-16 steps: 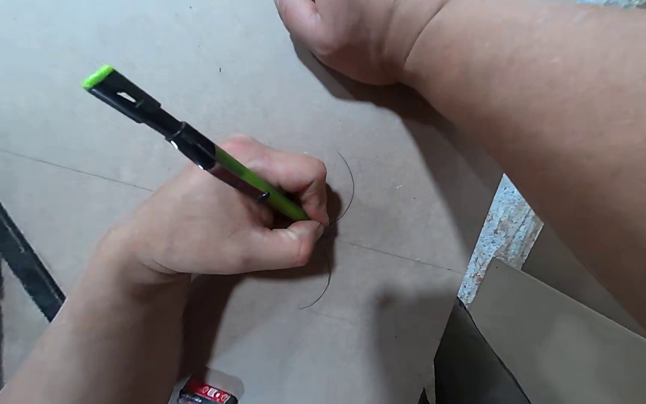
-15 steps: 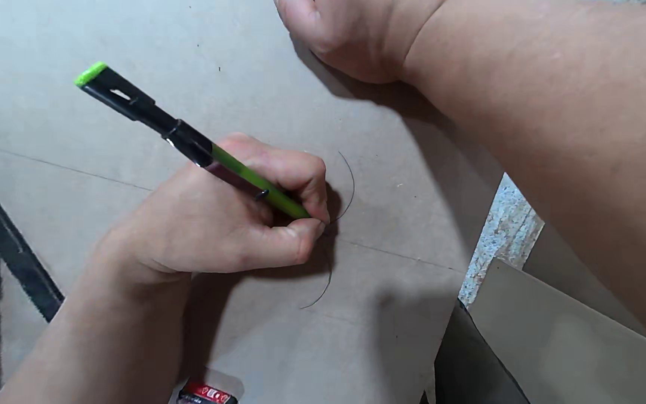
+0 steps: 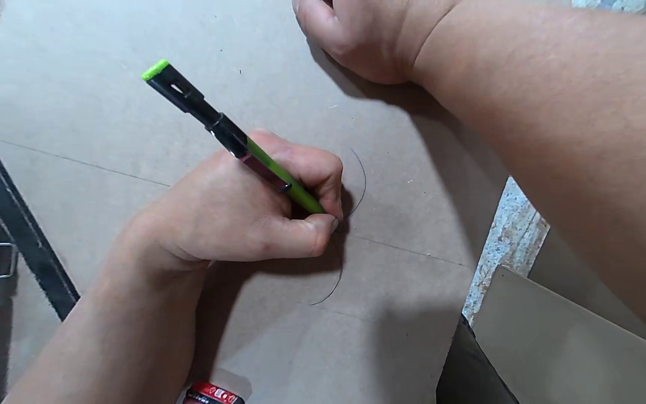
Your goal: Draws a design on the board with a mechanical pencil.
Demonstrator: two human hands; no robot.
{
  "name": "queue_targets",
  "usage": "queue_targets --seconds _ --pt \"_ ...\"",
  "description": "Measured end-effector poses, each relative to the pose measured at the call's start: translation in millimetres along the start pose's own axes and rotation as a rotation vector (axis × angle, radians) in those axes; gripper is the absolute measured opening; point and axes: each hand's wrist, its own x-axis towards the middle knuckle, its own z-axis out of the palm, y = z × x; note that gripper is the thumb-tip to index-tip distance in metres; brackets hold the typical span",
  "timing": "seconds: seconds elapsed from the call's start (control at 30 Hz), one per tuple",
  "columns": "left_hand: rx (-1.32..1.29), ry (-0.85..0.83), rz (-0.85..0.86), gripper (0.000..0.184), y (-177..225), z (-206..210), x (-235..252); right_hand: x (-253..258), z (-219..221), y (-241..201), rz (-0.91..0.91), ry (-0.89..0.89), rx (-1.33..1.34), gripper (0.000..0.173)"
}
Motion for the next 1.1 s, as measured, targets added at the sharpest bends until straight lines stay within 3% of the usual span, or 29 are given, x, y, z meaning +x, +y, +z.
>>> queue_targets --seconds 0.5,1.1 --pt "-0.004 0.021 0.004 0.003 -2 0 0 -9 5 7 0.090 0.051 -0.134 0.052" --pt "0.014 0.029 -0.021 0.005 1 2 1 -8 5 7 0.086 0.069 -0.096 0.047"
